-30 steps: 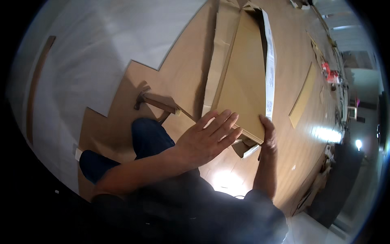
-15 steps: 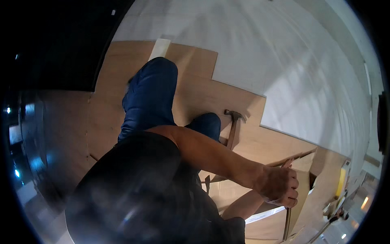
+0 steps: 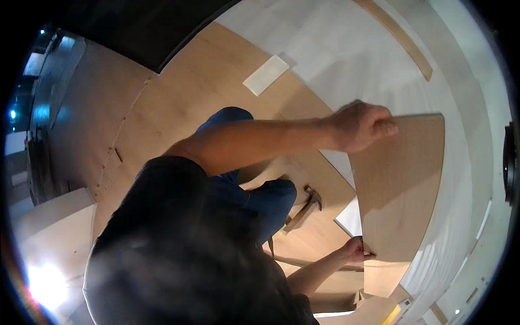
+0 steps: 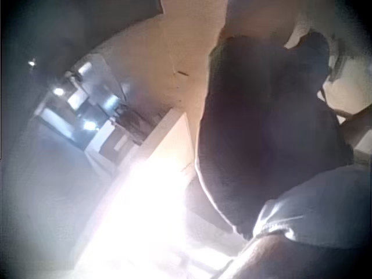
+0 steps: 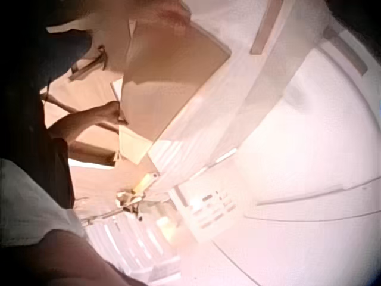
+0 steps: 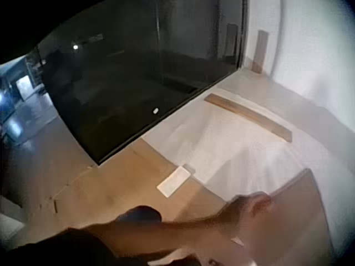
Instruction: The person cuts a wood plank using a table saw and then fits it into the floor pattern by hand, tapping it into place with a hammer and a block. The person then marks a new plank with a pencil and square tool before fitting it.
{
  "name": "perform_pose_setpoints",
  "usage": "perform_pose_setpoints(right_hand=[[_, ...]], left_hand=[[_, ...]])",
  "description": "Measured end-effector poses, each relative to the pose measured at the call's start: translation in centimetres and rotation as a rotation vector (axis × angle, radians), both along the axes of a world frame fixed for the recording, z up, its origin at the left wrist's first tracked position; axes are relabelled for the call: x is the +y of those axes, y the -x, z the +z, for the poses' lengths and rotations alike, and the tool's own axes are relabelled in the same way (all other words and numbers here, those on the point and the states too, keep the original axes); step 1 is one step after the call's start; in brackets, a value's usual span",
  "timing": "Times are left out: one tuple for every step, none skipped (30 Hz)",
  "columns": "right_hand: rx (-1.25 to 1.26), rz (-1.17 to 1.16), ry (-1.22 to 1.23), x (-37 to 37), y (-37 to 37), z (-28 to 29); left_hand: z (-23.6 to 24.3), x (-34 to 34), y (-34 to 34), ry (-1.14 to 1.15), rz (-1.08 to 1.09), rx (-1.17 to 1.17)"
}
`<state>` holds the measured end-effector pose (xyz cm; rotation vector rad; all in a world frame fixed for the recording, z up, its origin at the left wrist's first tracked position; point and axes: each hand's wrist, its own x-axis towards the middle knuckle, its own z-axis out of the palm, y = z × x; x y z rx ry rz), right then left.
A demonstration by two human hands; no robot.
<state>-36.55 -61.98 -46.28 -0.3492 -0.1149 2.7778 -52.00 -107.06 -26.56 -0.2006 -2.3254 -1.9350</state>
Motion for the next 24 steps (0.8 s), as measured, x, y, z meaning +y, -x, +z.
perform_pose_setpoints(right_hand=[[-0.319, -0.320, -0.099, -4.8, 3.0, 3.0], [-0.316, -0.303, -0.067, -5.5, 4.9, 3.3], [-0.324, -0.275, -0.034, -5.7, 6.4, 3.3], [-0.316, -0.248, 0.024, -5.4, 7.5, 3.5], [-0.286, -0.159, 0.094, -6.1, 8.2, 2.6], [-0.311, -0.102, 0.077, -7.4, 9.1, 2.6], [-0.331, -0.049, 0.058, -8.5, 9.8, 2.7], [-0.337, -0.018, -0.046, -10.2, 9.9, 3.8], [-0.336, 0.011, -0.150, -11.9, 10.2, 4.9], [-0.278, 0.039, -0.040, -11.2, 10.1, 4.9], [-0.238, 0.002, -0.076, -11.5, 9.9, 6.1], [-0.237, 0.004, -0.185, -11.4, 9.6, 7.0], [-0.235, 0.007, -0.301, -11.5, 9.3, 8.2], [-0.237, -0.036, -0.455, -13.2, 8.8, 10.2], [-0.226, -0.090, -0.613, -14.5, 8.3, 12.5], [-0.162, -0.064, -0.649, -13.0, 7.6, 14.4], [-0.098, -0.035, -0.682, -10.7, 6.6, 16.2], [-0.126, -0.047, -0.696, -10.2, 5.6, 18.3], [-0.153, -0.067, -0.712, -10.4, 4.5, 21.0], [-0.179, -0.106, -0.841, -11.4, 3.3, 23.2], [-0.216, -0.148, -0.968, -12.6, 2.2, 25.3], [-0.234, -0.209, -1.053, -14.3, 1.3, 26.9], [-0.243, -0.289, -1.107, -16.3, 0.8, 28.1], [-0.247, -0.348, -1.154, -18.3, 0.7, 28.9]], left_hand=[[-1.5, -3.8, 0.4, -0.011, 0.091, -0.079], [-1.6, -7.4, 1.0, 0.043, 0.120, -0.156], [-2.0, -11.1, 0.4, 0.101, 0.157, -0.244], [-2.0, -13.2, -0.4, 0.088, 0.200, -0.271], [-3.5, -15.7, -1.8, 0.063, 0.264, -0.325], [-5.2, -17.4, -2.6, 0.066, 0.328, -0.344], [-7.1, -18.9, -3.3, 0.068, 0.387, -0.360], [-8.9, -20.2, -3.9, 0.070, 0.447, -0.377], [-10.5, -21.6, -4.1, 0.037, 0.427, -0.372], [-12.2, -22.8, -4.0, 0.002, 0.403, -0.363], [-14.2, -23.6, -3.4, -0.046, 0.362, -0.351], [-15.6, -24.3, -3.5, -0.202, 0.304, -0.442], [-19.0, -25.0, -3.1, -0.253, 0.292, -0.414], [-23.9, -25.7, -2.6, -0.300, 0.287, -0.389], [-27.5, -26.1, -2.2, -0.351, 0.272, -0.356], [-29.3, -26.3, -1.9, -0.169, 0.285, -0.407], [-31.0, -26.2, -1.8, 0.017, 0.298, -0.458], [-33.0, -26.3, -1.9, 0.216, 0.376, -0.535], [-33.8, -26.5, -1.6, 0.322, 0.372, -0.602], [-34.6, -26.8, -1.4, 0.431, 0.364, -0.672], [-35.2, -26.7, -1.3, 0.542, 0.355, -0.737], [-35.6, -27.1, -1.1, 0.644, 0.336, -0.762], [-36.0, -27.4, -0.4, 0.746, 0.312, -0.766], [-36.7, -28.3, -0.1, 0.762, 0.298, -0.777]])
